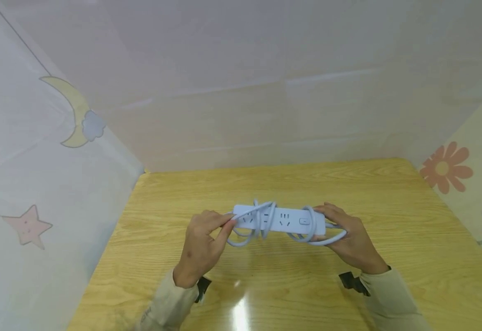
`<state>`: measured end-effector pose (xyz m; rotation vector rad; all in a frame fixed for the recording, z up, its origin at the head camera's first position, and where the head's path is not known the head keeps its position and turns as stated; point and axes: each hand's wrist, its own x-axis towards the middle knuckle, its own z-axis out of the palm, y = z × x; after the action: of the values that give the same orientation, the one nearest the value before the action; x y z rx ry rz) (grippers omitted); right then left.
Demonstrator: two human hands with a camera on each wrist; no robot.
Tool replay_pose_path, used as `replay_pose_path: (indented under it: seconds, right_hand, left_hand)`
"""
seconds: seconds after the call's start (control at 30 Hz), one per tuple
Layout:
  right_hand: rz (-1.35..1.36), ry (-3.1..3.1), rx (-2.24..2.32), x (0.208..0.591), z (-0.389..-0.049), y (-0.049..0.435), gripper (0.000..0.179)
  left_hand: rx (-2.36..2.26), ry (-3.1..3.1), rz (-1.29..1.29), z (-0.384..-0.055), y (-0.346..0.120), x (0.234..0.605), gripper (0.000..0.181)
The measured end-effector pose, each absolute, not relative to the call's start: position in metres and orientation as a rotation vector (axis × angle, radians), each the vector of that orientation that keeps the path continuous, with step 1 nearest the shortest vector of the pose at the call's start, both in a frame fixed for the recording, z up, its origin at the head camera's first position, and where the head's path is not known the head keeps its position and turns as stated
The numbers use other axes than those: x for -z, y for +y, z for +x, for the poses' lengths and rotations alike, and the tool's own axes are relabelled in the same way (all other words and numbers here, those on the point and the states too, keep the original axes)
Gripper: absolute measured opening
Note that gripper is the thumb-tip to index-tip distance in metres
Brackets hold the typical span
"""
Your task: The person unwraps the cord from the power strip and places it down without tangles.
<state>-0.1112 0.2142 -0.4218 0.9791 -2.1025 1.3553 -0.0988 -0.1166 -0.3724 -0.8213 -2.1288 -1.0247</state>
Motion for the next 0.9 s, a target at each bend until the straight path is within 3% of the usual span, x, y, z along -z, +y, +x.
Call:
replay_pose_path:
  seconds: [0.3,0.6,0.9]
  right_hand:
    - [1.005,-2.175,-1.384,0.42,-0.109,0.217,0.061]
    - [1.028,-2.151,-1.37,0.423,-0.107,0.221,0.053]
    - [1.009,-2.186,-1.404,0.423,-0.105,0.223,0.056]
  left_hand:
    - [0.958,-2.157,-0.732,-0.104,-0.122,0.372,0.012]
    - [0.953,-2.197,-0.665,-0.107,-0.123,0.38,0.009]
    - [0.931,-2.23,-0.647,-0.108,-0.122,0.387,0.01]
